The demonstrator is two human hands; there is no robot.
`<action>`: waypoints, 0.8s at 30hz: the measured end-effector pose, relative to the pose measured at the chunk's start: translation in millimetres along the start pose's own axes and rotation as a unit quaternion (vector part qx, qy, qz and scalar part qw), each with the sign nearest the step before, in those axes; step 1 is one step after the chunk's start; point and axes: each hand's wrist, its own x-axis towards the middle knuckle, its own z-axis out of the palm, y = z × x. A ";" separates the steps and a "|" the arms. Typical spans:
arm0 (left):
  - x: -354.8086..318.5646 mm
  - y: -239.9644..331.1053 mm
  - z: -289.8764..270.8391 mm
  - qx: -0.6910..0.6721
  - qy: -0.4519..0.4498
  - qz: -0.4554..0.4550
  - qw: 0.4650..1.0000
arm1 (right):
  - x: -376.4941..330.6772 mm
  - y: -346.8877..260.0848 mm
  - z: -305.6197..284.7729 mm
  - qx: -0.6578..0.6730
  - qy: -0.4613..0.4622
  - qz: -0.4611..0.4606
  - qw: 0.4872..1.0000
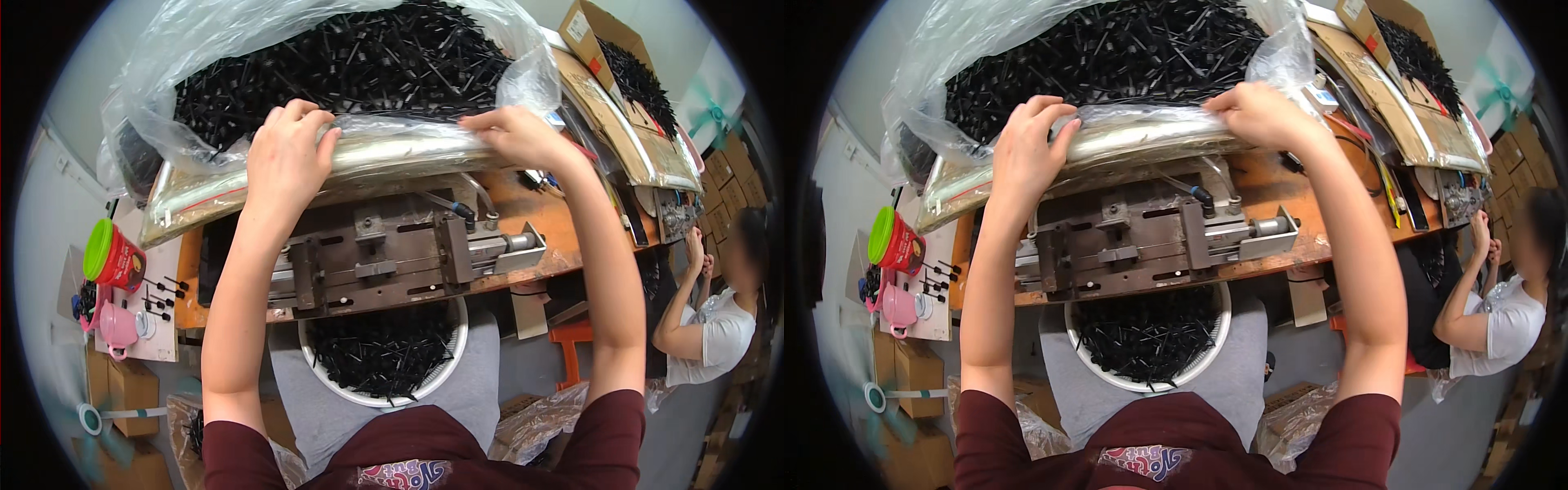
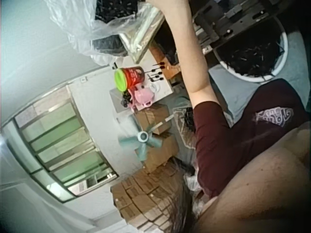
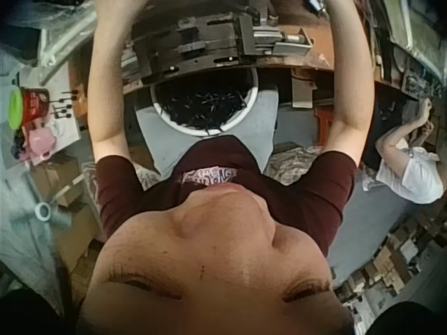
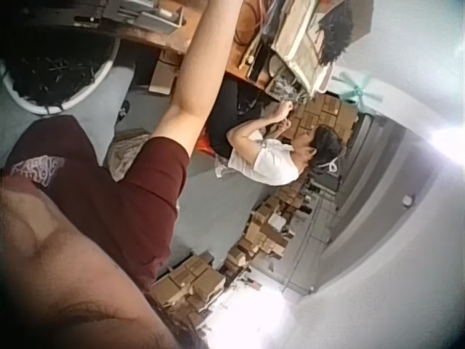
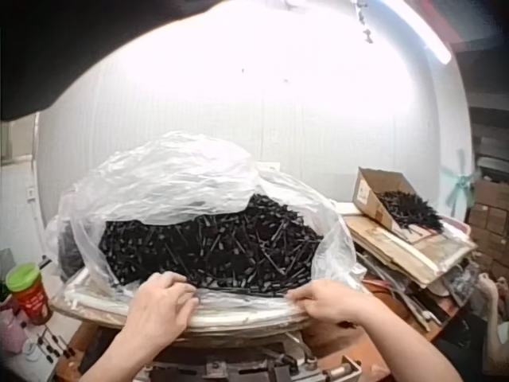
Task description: The person is using a manual clamping or pressing machine to assemble small black plastic cable components.
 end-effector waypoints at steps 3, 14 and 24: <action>-5.4 -10.1 -1.7 0.003 -0.054 -0.079 0.995 | 11.9 -8.2 -13.2 0.019 0.068 -0.040 0.997; -20.1 1.6 -35.6 -0.151 -0.007 -0.041 0.988 | 90.2 -93.9 30.6 -0.136 0.014 -0.150 0.979; -106.7 56.9 -68.9 -0.257 0.014 0.009 0.966 | 92.9 -79.1 27.2 -0.020 -0.003 -0.134 0.991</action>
